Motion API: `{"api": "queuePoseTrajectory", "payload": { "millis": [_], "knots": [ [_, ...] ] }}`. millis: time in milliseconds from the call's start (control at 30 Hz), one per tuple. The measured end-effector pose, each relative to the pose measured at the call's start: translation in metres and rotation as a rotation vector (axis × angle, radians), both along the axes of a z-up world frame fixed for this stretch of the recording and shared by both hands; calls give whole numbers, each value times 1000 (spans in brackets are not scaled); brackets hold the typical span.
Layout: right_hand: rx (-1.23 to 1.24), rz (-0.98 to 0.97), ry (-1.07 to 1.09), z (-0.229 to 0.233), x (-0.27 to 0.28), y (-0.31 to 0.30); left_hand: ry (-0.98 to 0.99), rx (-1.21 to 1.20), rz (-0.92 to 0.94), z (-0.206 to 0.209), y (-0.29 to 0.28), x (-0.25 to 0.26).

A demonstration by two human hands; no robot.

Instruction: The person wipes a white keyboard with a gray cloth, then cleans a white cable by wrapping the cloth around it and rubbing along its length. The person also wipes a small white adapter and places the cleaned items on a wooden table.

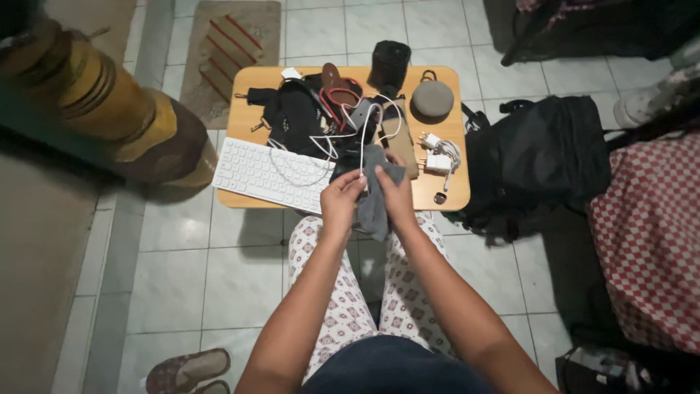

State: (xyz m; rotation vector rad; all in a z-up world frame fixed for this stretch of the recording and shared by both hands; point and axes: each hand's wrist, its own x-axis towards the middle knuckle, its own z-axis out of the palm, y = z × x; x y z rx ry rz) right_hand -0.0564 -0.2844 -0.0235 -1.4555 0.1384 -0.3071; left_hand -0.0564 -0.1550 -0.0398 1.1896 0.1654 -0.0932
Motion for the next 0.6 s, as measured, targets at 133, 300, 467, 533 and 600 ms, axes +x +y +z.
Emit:
{"api": "queuePoseTrajectory", "payload": {
  "millis": [133, 300, 467, 533, 600],
  "knots": [
    [-309, 47, -224, 16, -30, 3, 93, -67, 27, -13, 20, 12],
    [-735, 93, -35, 35, -50, 12, 100, -307, -75, -21, 15, 15],
    [-422, -3, -211, 42, -37, 6, 99, -151, -38, -15, 19, 2],
    [-553, -95, -223, 51, -32, 0, 1, -74, 10, -9, 18, 0],
    [-660, 37, -131, 60, -38, -1, 12, -100, -4, -4, 15, 0]
  ]
}}
